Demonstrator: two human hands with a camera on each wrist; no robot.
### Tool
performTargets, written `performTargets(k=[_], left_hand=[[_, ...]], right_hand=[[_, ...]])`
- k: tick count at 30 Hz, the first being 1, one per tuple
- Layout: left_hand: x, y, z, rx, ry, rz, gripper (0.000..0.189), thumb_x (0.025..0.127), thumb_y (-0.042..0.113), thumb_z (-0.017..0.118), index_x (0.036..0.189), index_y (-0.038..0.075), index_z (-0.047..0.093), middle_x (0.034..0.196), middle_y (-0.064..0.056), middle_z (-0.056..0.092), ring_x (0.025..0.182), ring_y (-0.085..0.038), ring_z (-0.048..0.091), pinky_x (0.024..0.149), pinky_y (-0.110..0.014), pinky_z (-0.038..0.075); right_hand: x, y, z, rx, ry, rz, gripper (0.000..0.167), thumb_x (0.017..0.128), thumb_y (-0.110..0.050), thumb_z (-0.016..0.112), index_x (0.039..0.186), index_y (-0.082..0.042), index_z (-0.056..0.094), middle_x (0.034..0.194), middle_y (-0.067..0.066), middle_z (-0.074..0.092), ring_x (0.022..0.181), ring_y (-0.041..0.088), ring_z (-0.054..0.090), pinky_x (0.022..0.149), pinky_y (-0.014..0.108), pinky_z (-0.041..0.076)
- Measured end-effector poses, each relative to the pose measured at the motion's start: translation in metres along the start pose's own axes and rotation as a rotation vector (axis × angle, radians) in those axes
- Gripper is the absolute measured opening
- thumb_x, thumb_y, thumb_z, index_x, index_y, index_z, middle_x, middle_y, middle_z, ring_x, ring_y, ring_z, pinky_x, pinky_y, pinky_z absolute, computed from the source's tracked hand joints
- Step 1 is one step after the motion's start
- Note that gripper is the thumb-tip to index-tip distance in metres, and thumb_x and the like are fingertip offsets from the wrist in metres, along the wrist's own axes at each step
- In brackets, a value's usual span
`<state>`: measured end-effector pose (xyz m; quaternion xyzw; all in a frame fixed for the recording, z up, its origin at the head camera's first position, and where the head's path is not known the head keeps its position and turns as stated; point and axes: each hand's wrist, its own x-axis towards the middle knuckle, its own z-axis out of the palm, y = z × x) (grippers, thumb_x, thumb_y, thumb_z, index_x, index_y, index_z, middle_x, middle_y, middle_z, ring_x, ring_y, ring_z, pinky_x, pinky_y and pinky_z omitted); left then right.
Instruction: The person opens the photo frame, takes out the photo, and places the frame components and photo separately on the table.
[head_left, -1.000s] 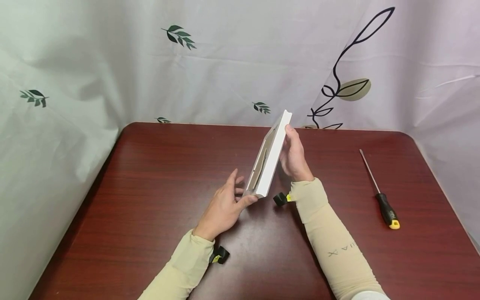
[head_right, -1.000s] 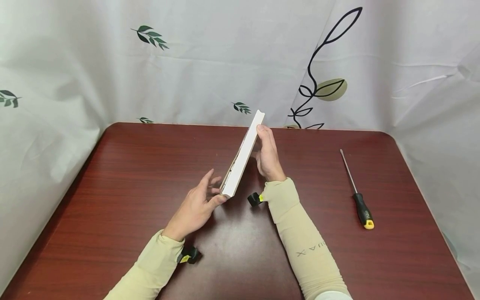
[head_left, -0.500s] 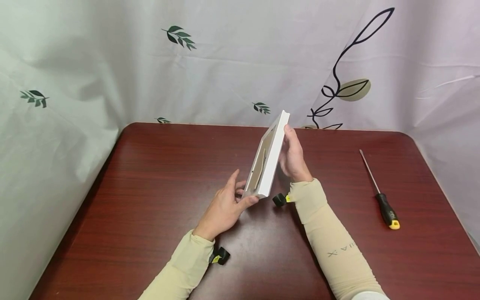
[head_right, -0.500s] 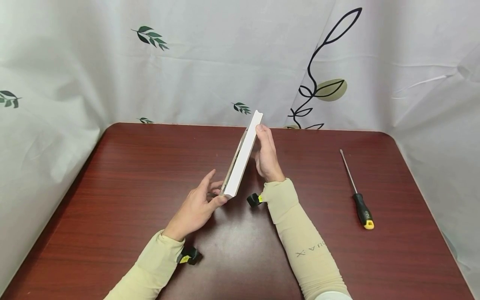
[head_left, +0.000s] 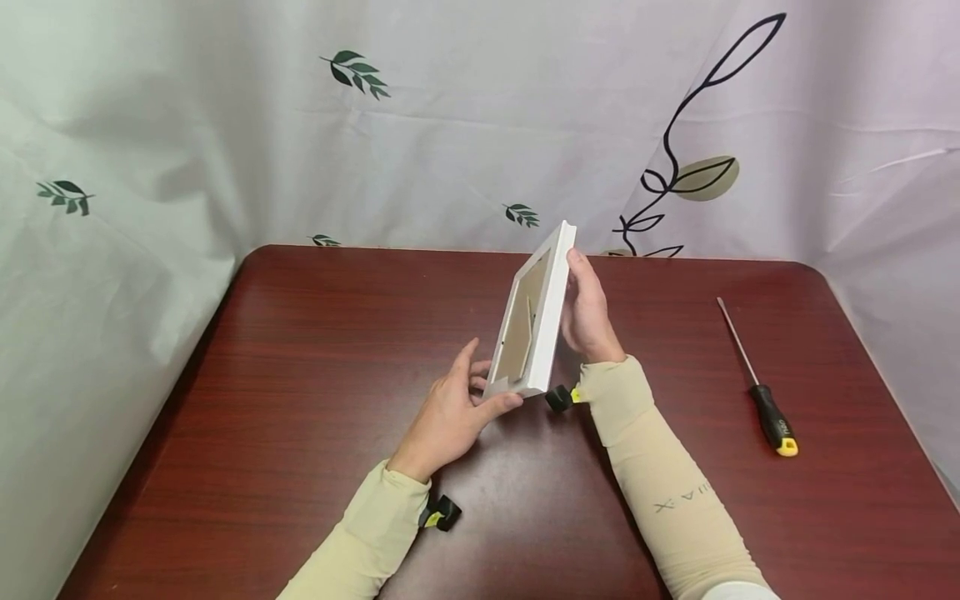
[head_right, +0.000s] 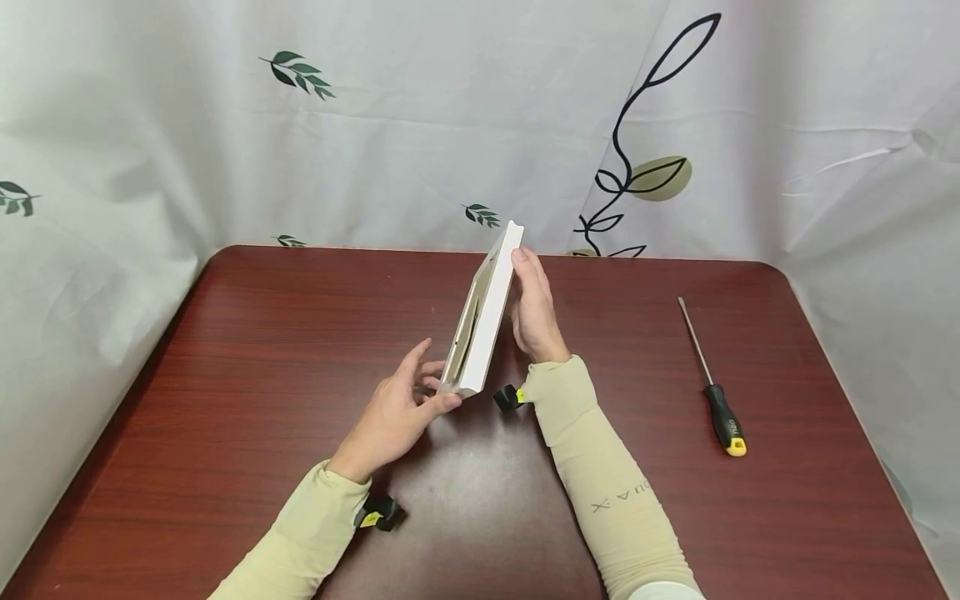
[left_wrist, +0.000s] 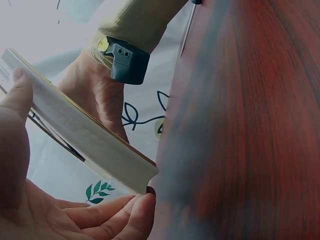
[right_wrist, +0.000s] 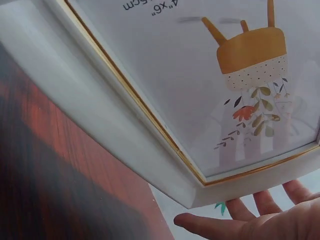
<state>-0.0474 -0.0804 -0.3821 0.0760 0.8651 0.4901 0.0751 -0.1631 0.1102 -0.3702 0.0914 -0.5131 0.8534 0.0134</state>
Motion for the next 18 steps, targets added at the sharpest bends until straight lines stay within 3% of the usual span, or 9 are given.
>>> performTargets(k=[4, 9, 15, 18], left_hand=[[0.001, 0.000, 0.001, -0.017, 0.014, -0.028, 0.109, 0.079, 0.058, 0.079, 0.158, 0.005, 0.026, 0.135, -0.005, 0.062, 0.097, -0.013, 0.064, 0.084, -0.037, 0.054], [0.002, 0.000, 0.002, -0.038, 0.036, -0.052, 0.111, 0.075, 0.054, 0.084, 0.158, 0.005, 0.027, 0.134, -0.003, 0.062, 0.097, -0.013, 0.064, 0.084, -0.036, 0.054], [0.002, -0.001, 0.004, -0.026, 0.053, -0.029, 0.110, 0.074, 0.045, 0.088, 0.156, 0.003, 0.029, 0.132, -0.003, 0.063, 0.095, -0.015, 0.063, 0.083, -0.034, 0.053], [0.002, 0.000, 0.004, -0.003, 0.057, -0.020, 0.107, 0.075, 0.037, 0.090, 0.156, 0.002, 0.030, 0.132, -0.005, 0.063, 0.092, -0.015, 0.063, 0.081, -0.033, 0.054]], right_hand=[[0.000, -0.002, 0.000, -0.061, 0.044, 0.028, 0.030, 0.104, -0.032, 0.033, 0.120, -0.013, 0.050, 0.102, 0.003, 0.051, 0.093, 0.013, 0.052, 0.082, 0.029, 0.046], [-0.004, -0.006, -0.003, -0.226, 0.106, 0.097, 0.042, 0.104, -0.041, 0.029, 0.126, -0.010, 0.049, 0.110, 0.005, 0.047, 0.097, 0.016, 0.048, 0.086, 0.032, 0.044], [-0.004, -0.011, -0.002, -0.272, 0.202, 0.170, 0.040, 0.103, -0.044, 0.028, 0.114, -0.015, 0.053, 0.102, 0.003, 0.050, 0.090, 0.012, 0.050, 0.086, 0.026, 0.043], [-0.003, -0.012, -0.002, -0.304, 0.229, 0.167, 0.037, 0.104, -0.041, 0.027, 0.110, -0.014, 0.052, 0.101, 0.003, 0.050, 0.088, 0.012, 0.051, 0.086, 0.026, 0.043]])
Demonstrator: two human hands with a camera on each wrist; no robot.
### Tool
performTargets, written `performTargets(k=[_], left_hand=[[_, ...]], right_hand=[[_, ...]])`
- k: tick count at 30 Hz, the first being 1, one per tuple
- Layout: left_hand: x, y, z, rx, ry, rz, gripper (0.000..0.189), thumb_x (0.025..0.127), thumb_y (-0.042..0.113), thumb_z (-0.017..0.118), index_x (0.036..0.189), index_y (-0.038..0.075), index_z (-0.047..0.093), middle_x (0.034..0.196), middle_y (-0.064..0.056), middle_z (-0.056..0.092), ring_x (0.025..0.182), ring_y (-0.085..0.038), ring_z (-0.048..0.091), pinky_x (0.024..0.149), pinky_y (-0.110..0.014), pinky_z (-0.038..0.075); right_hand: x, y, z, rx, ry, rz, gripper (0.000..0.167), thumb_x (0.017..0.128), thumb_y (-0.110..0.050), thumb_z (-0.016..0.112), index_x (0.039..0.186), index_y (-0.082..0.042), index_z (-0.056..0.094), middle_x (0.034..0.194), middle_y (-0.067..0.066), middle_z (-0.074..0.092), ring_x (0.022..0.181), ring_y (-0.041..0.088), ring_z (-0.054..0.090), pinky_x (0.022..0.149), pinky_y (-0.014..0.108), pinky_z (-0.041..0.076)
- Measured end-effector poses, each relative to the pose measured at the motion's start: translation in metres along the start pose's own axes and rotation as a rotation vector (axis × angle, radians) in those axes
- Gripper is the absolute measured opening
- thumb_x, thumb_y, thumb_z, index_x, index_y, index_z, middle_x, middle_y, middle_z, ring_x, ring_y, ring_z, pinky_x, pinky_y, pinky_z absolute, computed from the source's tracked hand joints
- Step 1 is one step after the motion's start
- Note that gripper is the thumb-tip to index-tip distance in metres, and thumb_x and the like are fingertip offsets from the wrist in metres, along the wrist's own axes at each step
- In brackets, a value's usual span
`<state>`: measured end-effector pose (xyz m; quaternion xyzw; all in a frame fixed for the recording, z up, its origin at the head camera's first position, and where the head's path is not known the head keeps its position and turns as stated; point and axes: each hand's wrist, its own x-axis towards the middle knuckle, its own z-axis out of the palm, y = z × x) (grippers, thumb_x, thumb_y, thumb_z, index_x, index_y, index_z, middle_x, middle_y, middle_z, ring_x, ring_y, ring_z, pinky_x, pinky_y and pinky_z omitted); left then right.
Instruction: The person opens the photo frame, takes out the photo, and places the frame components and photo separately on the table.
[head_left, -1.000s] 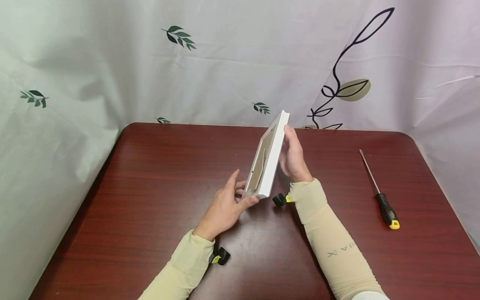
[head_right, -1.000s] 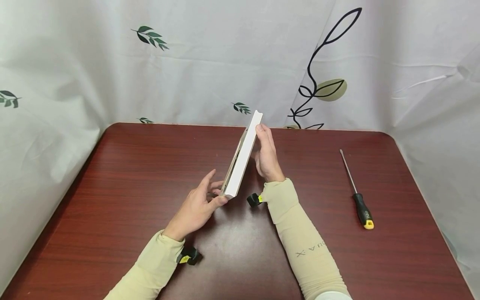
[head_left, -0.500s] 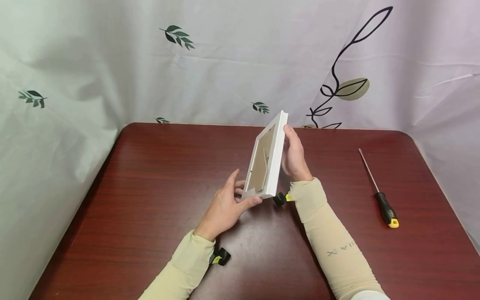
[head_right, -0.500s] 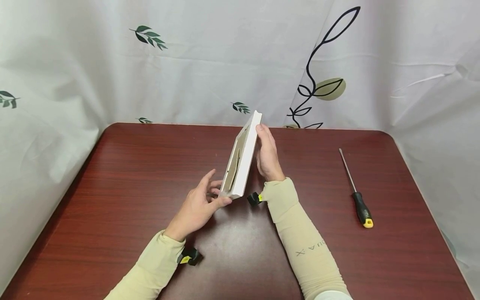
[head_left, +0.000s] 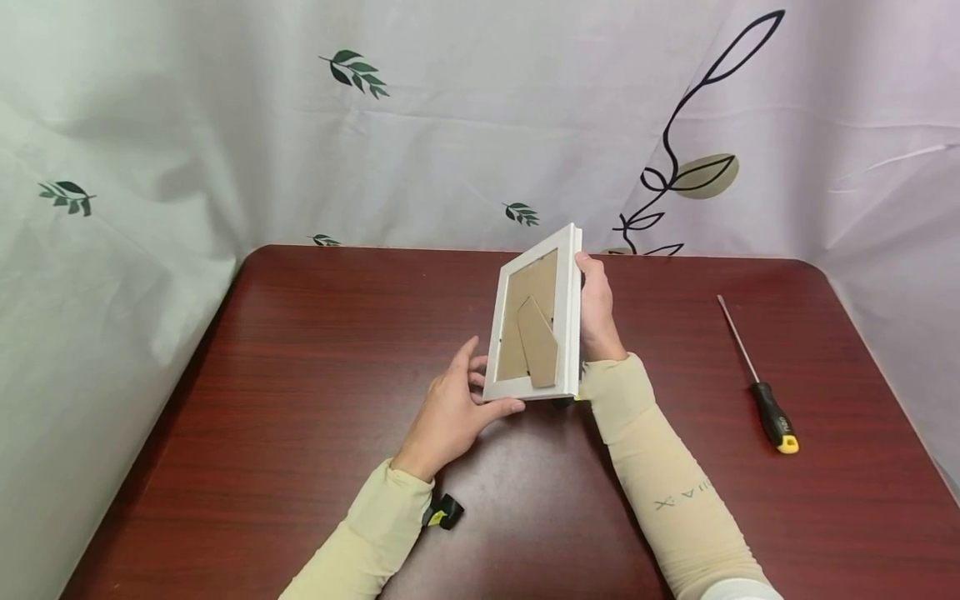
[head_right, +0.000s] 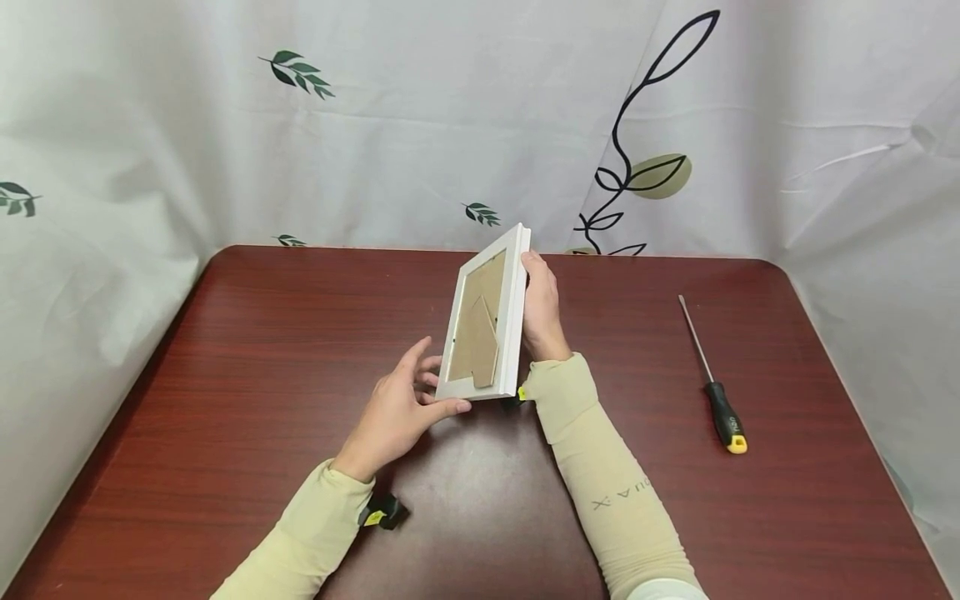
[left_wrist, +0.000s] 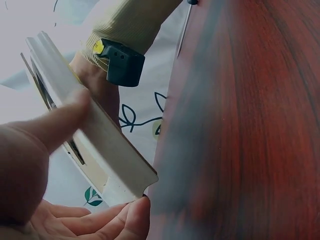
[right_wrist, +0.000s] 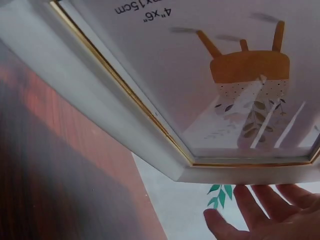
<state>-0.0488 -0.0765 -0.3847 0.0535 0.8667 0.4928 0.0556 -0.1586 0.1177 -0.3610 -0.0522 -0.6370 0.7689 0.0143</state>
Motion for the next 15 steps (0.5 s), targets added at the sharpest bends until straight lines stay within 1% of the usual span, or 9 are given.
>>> performTargets(k=[5, 8, 9, 11, 14, 15], left_hand=[[0.0014, 0.0006, 0.0008, 0.028, 0.019, 0.007, 0.101, 0.076, 0.025, 0.090, 0.155, 0.002, 0.032, 0.131, -0.008, 0.063, 0.091, -0.016, 0.063, 0.079, -0.031, 0.054], [0.0018, 0.0009, 0.0009, 0.031, 0.022, 0.012, 0.099, 0.076, 0.021, 0.090, 0.154, 0.001, 0.033, 0.130, -0.008, 0.064, 0.091, -0.016, 0.064, 0.079, -0.030, 0.054], [0.0017, 0.0011, 0.0009, 0.028, 0.021, 0.013, 0.098, 0.076, 0.020, 0.090, 0.154, 0.001, 0.033, 0.130, -0.008, 0.064, 0.091, -0.016, 0.064, 0.078, -0.030, 0.054], [0.0013, 0.0013, 0.0007, 0.027, 0.019, 0.021, 0.097, 0.076, 0.017, 0.089, 0.154, 0.000, 0.034, 0.130, -0.008, 0.065, 0.090, -0.015, 0.065, 0.077, -0.029, 0.055], [0.0011, 0.0014, -0.0002, 0.022, 0.024, 0.032, 0.096, 0.076, 0.013, 0.089, 0.153, -0.002, 0.034, 0.130, -0.009, 0.065, 0.088, -0.015, 0.065, 0.075, -0.028, 0.055], [0.0010, 0.0015, -0.0006, 0.020, 0.026, 0.030, 0.096, 0.075, 0.012, 0.089, 0.153, -0.002, 0.035, 0.130, -0.010, 0.065, 0.086, -0.015, 0.066, 0.074, -0.027, 0.055]], right_hand=[[0.0018, -0.0007, -0.0004, -0.020, 0.028, -0.011, 0.034, 0.105, -0.038, 0.029, 0.104, -0.014, 0.053, 0.096, 0.003, 0.052, 0.084, 0.012, 0.052, 0.082, 0.026, 0.045], [0.0034, -0.0007, -0.0015, -0.028, 0.013, -0.030, 0.033, 0.105, -0.035, 0.030, 0.105, -0.014, 0.056, 0.093, 0.001, 0.054, 0.084, 0.011, 0.053, 0.083, 0.026, 0.045], [0.0042, -0.0007, -0.0020, -0.028, -0.002, -0.039, 0.034, 0.105, -0.033, 0.029, 0.107, -0.013, 0.056, 0.093, 0.001, 0.054, 0.084, 0.012, 0.053, 0.083, 0.026, 0.045], [0.0055, -0.0009, -0.0035, -0.031, -0.033, -0.064, 0.037, 0.106, -0.029, 0.027, 0.116, -0.010, 0.057, 0.095, 0.002, 0.054, 0.087, 0.013, 0.053, 0.085, 0.027, 0.044], [0.0075, -0.0014, -0.0064, -0.049, -0.065, -0.119, 0.042, 0.107, -0.024, 0.025, 0.134, -0.008, 0.053, 0.104, 0.003, 0.054, 0.093, 0.014, 0.052, 0.089, 0.028, 0.043], [0.0080, -0.0016, -0.0074, -0.066, -0.069, -0.140, 0.043, 0.108, -0.023, 0.026, 0.138, -0.007, 0.051, 0.108, 0.003, 0.054, 0.096, 0.014, 0.052, 0.090, 0.028, 0.043]])
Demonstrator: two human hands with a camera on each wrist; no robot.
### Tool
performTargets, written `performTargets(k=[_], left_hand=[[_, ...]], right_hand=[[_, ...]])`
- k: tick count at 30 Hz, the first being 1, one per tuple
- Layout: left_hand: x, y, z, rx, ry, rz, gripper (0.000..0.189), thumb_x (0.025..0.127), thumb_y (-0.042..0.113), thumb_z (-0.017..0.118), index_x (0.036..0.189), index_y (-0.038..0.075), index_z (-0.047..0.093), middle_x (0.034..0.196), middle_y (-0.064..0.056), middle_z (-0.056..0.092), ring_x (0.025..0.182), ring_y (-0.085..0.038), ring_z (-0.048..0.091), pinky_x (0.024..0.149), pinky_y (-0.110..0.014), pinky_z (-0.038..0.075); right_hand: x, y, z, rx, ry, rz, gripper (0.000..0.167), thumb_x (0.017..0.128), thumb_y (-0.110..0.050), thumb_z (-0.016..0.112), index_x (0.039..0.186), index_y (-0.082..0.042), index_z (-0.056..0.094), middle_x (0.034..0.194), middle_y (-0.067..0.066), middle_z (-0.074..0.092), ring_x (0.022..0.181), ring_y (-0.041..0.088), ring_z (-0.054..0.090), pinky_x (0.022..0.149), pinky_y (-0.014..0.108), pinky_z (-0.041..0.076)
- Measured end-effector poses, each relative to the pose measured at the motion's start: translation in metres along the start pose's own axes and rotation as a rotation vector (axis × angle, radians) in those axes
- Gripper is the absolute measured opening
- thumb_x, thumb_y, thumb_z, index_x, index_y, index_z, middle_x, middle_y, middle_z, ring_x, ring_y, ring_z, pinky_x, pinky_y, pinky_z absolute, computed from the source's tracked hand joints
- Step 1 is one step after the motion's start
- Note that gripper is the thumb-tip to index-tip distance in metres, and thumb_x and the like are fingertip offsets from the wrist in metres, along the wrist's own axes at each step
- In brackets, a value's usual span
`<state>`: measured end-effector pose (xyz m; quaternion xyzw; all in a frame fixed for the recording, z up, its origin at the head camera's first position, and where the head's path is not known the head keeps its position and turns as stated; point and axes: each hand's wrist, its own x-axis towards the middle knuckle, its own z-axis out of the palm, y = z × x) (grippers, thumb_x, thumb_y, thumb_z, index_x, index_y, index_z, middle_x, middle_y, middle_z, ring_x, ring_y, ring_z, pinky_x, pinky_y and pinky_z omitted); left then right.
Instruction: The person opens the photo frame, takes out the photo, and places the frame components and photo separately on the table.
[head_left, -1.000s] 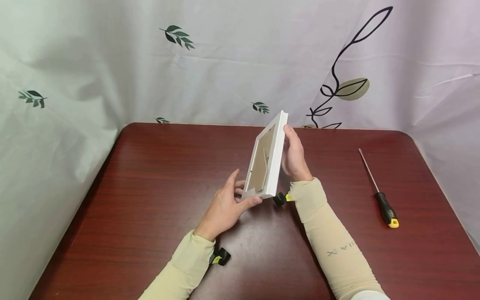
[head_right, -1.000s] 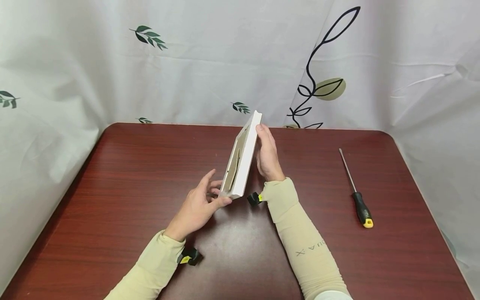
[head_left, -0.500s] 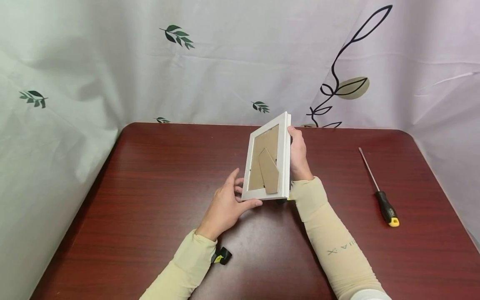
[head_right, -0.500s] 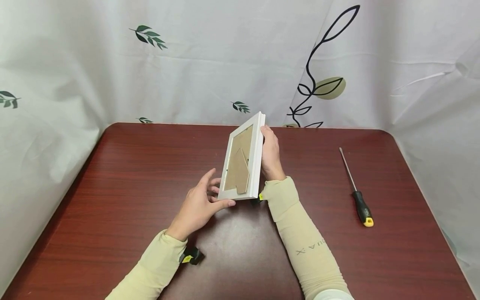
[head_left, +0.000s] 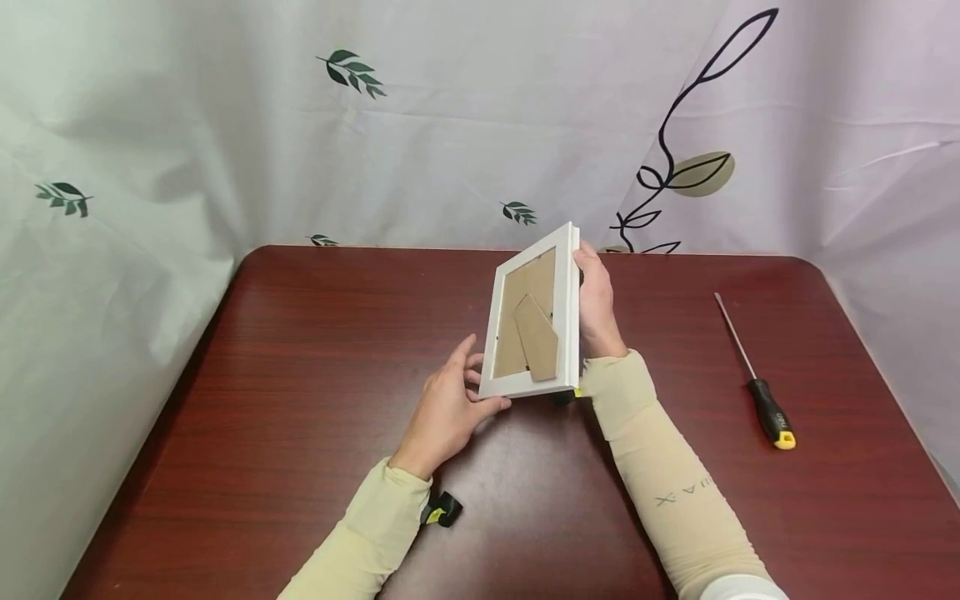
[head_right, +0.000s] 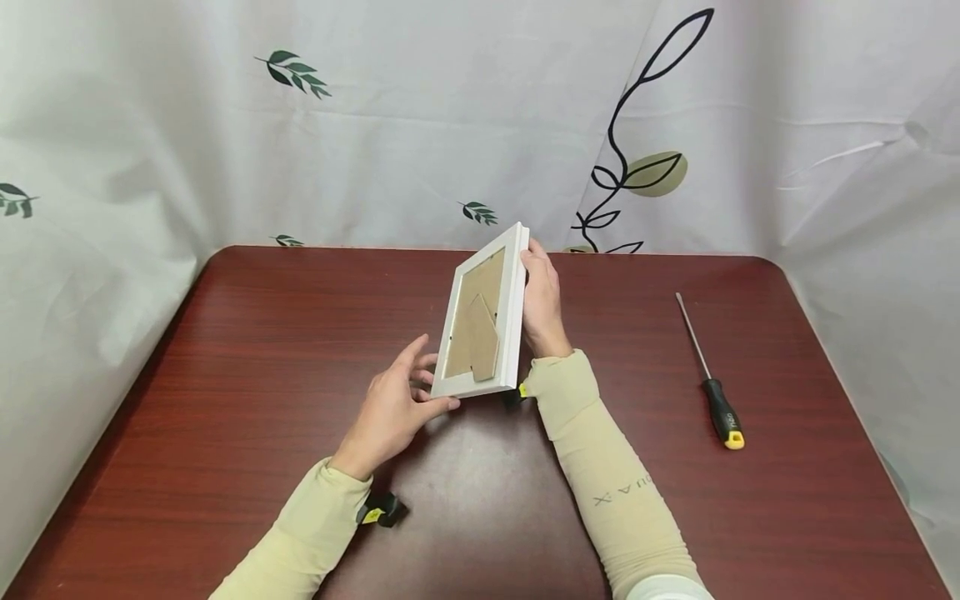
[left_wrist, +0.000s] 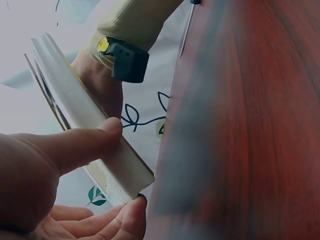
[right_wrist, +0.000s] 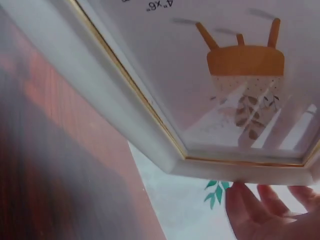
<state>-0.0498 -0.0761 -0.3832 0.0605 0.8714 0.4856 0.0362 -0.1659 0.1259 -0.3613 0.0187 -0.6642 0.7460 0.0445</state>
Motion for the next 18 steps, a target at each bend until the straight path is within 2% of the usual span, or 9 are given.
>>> performTargets(k=[2, 4, 9, 11, 15, 18], left_hand=[[0.001, 0.001, -0.001, -0.003, 0.006, -0.010, 0.096, 0.074, 0.011, 0.089, 0.153, -0.001, 0.035, 0.129, -0.009, 0.066, 0.084, -0.014, 0.066, 0.072, -0.027, 0.055], [0.001, 0.002, -0.002, 0.000, 0.011, -0.029, 0.097, 0.072, 0.010, 0.090, 0.153, 0.001, 0.036, 0.128, -0.010, 0.067, 0.083, -0.015, 0.067, 0.069, -0.027, 0.055], [0.003, 0.005, -0.003, 0.052, 0.021, -0.074, 0.098, 0.069, 0.013, 0.093, 0.152, 0.003, 0.041, 0.122, -0.009, 0.071, 0.088, -0.013, 0.067, 0.071, -0.029, 0.054], [0.005, 0.006, -0.004, 0.072, 0.030, -0.083, 0.098, 0.068, 0.014, 0.093, 0.151, 0.003, 0.043, 0.119, -0.008, 0.072, 0.090, -0.013, 0.067, 0.074, -0.031, 0.054], [0.007, 0.010, -0.005, 0.096, 0.042, -0.092, 0.096, 0.067, 0.016, 0.094, 0.148, -0.001, 0.046, 0.115, -0.007, 0.074, 0.091, -0.014, 0.068, 0.085, -0.036, 0.052], [0.009, 0.013, -0.006, 0.121, 0.041, -0.096, 0.093, 0.067, 0.018, 0.094, 0.145, -0.004, 0.049, 0.111, -0.008, 0.075, 0.094, -0.016, 0.070, 0.091, -0.038, 0.051]], right_hand=[[0.001, 0.000, -0.002, -0.031, 0.011, -0.034, 0.044, 0.108, -0.020, 0.028, 0.146, -0.008, 0.046, 0.115, 0.000, 0.053, 0.099, 0.013, 0.052, 0.092, 0.026, 0.042], [0.002, -0.001, -0.004, -0.046, 0.020, -0.059, 0.045, 0.107, -0.018, 0.031, 0.150, -0.009, 0.041, 0.114, 0.001, 0.053, 0.098, 0.013, 0.053, 0.090, 0.027, 0.042], [0.003, 0.001, -0.007, -0.017, 0.021, -0.081, 0.044, 0.104, -0.013, 0.034, 0.148, -0.014, 0.039, 0.096, 0.005, 0.059, 0.086, 0.017, 0.057, 0.079, 0.030, 0.046], [0.003, 0.002, -0.009, -0.023, 0.015, -0.098, 0.041, 0.105, -0.012, 0.033, 0.145, -0.013, 0.040, 0.094, 0.006, 0.060, 0.085, 0.018, 0.057, 0.079, 0.031, 0.046], [0.003, 0.004, -0.014, -0.069, 0.033, -0.115, 0.040, 0.105, -0.013, 0.035, 0.144, -0.010, 0.045, 0.100, 0.009, 0.062, 0.089, 0.018, 0.059, 0.081, 0.031, 0.047], [0.004, 0.005, -0.019, -0.106, 0.050, -0.107, 0.041, 0.106, -0.016, 0.038, 0.145, -0.008, 0.048, 0.112, 0.014, 0.063, 0.096, 0.016, 0.059, 0.087, 0.029, 0.046]])
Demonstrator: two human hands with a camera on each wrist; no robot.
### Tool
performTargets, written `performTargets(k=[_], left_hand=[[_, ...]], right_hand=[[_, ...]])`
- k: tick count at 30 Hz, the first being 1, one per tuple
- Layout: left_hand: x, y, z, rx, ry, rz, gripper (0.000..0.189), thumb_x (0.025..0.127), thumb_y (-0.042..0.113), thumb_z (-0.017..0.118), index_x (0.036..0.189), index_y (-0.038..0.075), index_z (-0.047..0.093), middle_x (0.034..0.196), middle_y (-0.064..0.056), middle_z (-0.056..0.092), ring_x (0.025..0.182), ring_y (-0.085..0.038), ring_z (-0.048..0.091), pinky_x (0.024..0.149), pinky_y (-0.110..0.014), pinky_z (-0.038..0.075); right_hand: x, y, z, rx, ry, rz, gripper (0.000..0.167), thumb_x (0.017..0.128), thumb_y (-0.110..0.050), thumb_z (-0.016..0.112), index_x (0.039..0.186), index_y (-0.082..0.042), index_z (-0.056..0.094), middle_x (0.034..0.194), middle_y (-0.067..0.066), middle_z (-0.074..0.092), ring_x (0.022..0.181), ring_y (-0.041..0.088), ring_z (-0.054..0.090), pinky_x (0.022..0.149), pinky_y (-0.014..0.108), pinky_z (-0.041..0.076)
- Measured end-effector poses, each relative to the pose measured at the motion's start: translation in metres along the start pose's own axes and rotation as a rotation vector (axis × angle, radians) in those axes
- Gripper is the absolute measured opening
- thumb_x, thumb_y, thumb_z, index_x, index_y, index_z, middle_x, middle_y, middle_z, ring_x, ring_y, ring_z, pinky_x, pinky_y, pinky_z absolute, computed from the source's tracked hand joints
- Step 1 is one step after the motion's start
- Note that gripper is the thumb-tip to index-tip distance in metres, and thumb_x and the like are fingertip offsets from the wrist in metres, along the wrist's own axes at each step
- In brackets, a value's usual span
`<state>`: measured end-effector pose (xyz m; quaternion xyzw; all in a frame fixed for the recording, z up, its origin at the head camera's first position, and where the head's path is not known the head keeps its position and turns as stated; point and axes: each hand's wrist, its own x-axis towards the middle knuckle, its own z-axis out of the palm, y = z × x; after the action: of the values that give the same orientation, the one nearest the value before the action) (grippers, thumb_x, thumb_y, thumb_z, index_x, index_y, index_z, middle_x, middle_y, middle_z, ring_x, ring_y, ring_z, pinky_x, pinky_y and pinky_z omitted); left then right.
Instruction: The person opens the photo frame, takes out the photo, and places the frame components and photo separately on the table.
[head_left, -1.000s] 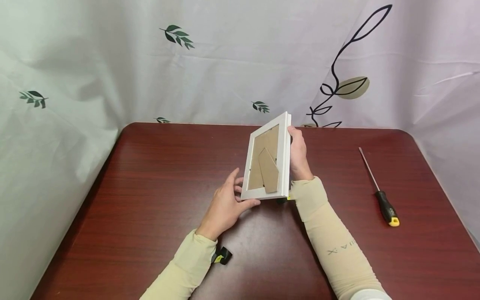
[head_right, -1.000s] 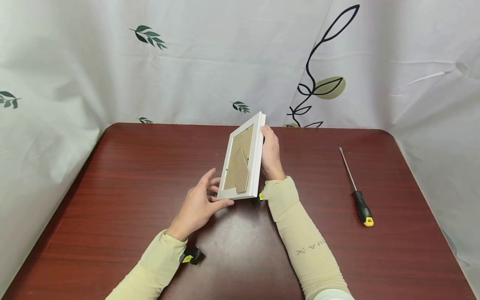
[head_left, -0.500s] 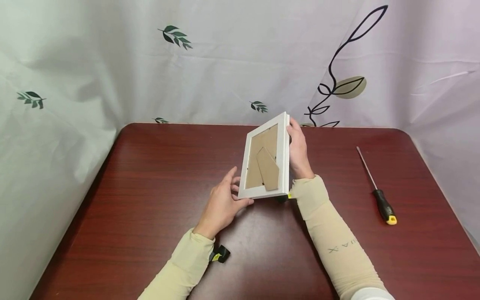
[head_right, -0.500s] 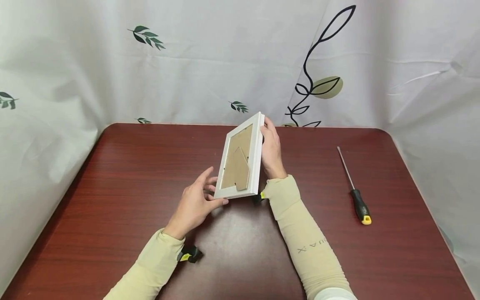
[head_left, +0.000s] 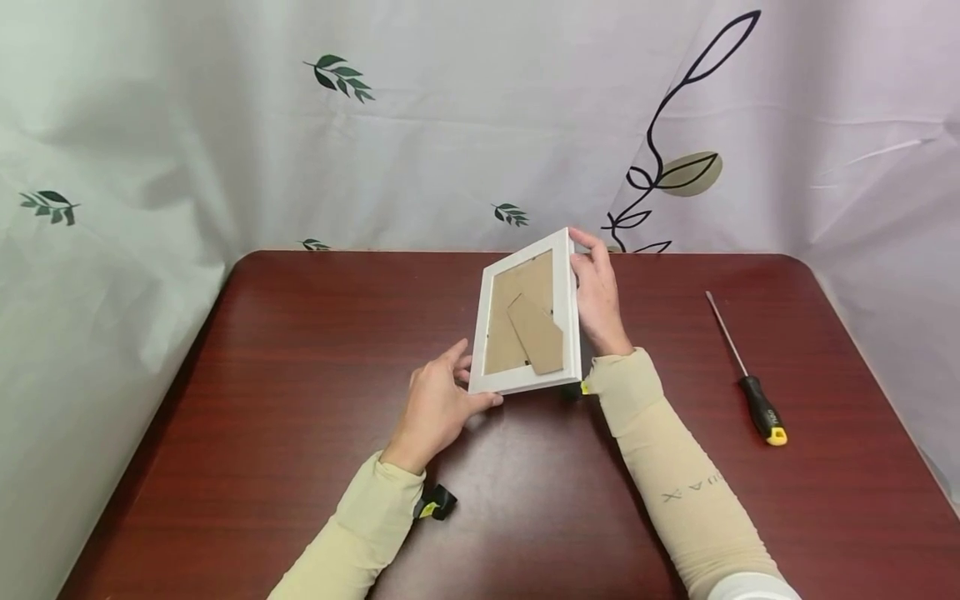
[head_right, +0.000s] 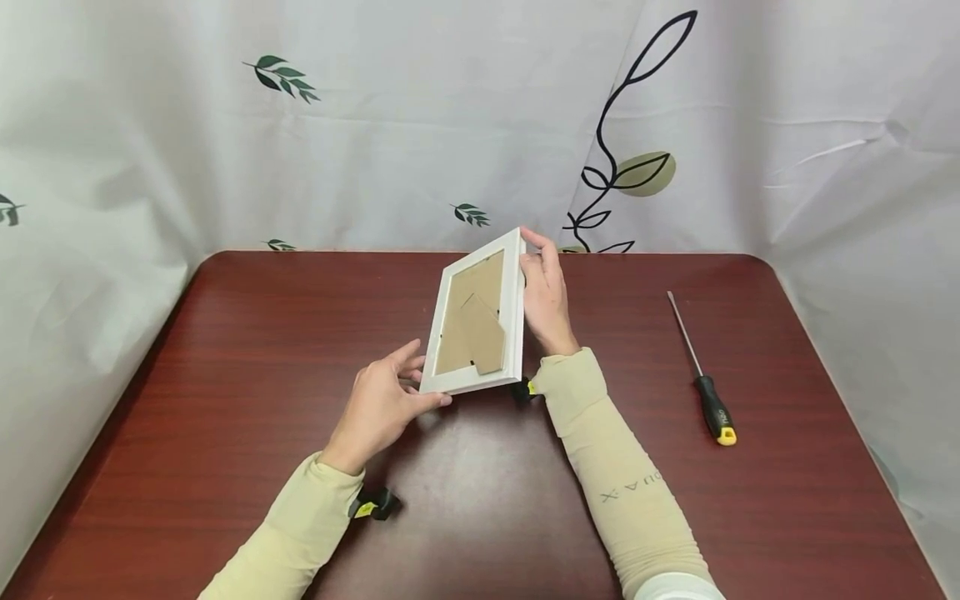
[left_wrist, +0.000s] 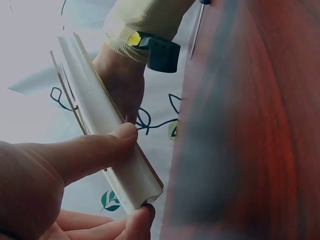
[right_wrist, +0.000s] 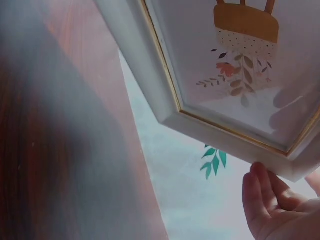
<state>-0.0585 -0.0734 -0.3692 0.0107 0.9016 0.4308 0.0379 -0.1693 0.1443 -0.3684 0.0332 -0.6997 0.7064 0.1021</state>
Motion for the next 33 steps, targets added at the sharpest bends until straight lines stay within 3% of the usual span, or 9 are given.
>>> performTargets(k=[4, 11, 15, 18, 22, 27, 30, 33], left_hand=[[0.001, 0.001, -0.003, 0.057, 0.005, 0.015, 0.085, 0.068, 0.023, 0.094, 0.141, -0.001, 0.056, 0.099, -0.006, 0.076, 0.091, -0.017, 0.070, 0.086, -0.038, 0.053], [0.001, 0.002, -0.003, 0.147, 0.046, 0.085, 0.070, 0.067, 0.026, 0.094, 0.129, 0.008, 0.066, 0.083, 0.001, 0.073, 0.078, -0.015, 0.066, 0.074, -0.036, 0.052], [0.001, 0.003, -0.002, 0.184, 0.060, 0.103, 0.068, 0.067, 0.026, 0.094, 0.127, 0.008, 0.067, 0.074, 0.003, 0.069, 0.069, -0.015, 0.061, 0.069, -0.037, 0.051], [0.000, 0.003, 0.001, 0.204, 0.070, 0.100, 0.072, 0.067, 0.026, 0.094, 0.130, 0.006, 0.065, 0.079, 0.001, 0.071, 0.074, -0.018, 0.063, 0.073, -0.040, 0.053], [0.000, 0.003, 0.003, 0.224, 0.084, 0.097, 0.077, 0.067, 0.027, 0.094, 0.134, 0.004, 0.063, 0.093, -0.004, 0.075, 0.085, -0.024, 0.067, 0.080, -0.043, 0.054], [0.001, 0.004, 0.004, 0.245, 0.097, 0.115, 0.078, 0.067, 0.027, 0.094, 0.133, 0.002, 0.063, 0.101, -0.008, 0.075, 0.089, -0.028, 0.069, 0.082, -0.045, 0.055], [0.000, 0.004, 0.006, 0.266, 0.095, 0.114, 0.075, 0.067, 0.026, 0.094, 0.131, 0.002, 0.063, 0.100, -0.010, 0.074, 0.090, -0.029, 0.069, 0.082, -0.046, 0.054], [0.000, 0.005, 0.009, 0.287, 0.087, 0.111, 0.070, 0.066, 0.025, 0.094, 0.125, 0.001, 0.065, 0.095, -0.010, 0.074, 0.087, -0.030, 0.069, 0.080, -0.047, 0.054]], right_hand=[[-0.001, 0.001, -0.004, -0.045, -0.015, -0.008, 0.043, 0.108, -0.021, 0.041, 0.148, -0.005, 0.046, 0.132, 0.017, 0.057, 0.106, 0.012, 0.056, 0.094, 0.026, 0.043], [-0.003, 0.003, -0.008, -0.069, -0.029, -0.011, 0.046, 0.104, -0.013, 0.049, 0.150, -0.004, 0.046, 0.136, 0.022, 0.056, 0.104, 0.017, 0.060, 0.085, 0.023, 0.051], [-0.003, 0.006, -0.010, -0.185, -0.011, -0.035, 0.046, 0.102, -0.012, 0.052, 0.147, -0.004, 0.050, 0.151, 0.015, 0.046, 0.130, 0.021, 0.050, 0.103, 0.026, 0.042], [-0.003, 0.009, -0.012, -0.245, -0.020, -0.059, 0.046, 0.102, -0.012, 0.052, 0.147, -0.002, 0.049, 0.158, 0.012, 0.038, 0.145, 0.020, 0.034, 0.116, 0.031, 0.028], [-0.008, 0.000, -0.012, -0.263, -0.040, -0.049, 0.047, 0.102, -0.007, 0.049, 0.148, 0.003, 0.045, 0.157, 0.017, 0.038, 0.147, 0.025, 0.033, 0.119, 0.038, 0.025], [-0.008, 0.005, -0.015, -0.296, -0.040, -0.062, 0.046, 0.102, -0.008, 0.051, 0.147, 0.000, 0.048, 0.156, 0.014, 0.041, 0.146, 0.021, 0.033, 0.119, 0.036, 0.026], [-0.007, 0.014, -0.020, -0.353, -0.057, -0.057, 0.046, 0.102, -0.012, 0.052, 0.148, -0.005, 0.049, 0.156, 0.009, 0.043, 0.144, 0.017, 0.037, 0.116, 0.036, 0.030], [-0.008, 0.015, -0.024, -0.428, -0.104, -0.017, 0.048, 0.103, -0.016, 0.050, 0.151, -0.007, 0.046, 0.155, 0.007, 0.045, 0.132, 0.020, 0.050, 0.107, 0.040, 0.040]])
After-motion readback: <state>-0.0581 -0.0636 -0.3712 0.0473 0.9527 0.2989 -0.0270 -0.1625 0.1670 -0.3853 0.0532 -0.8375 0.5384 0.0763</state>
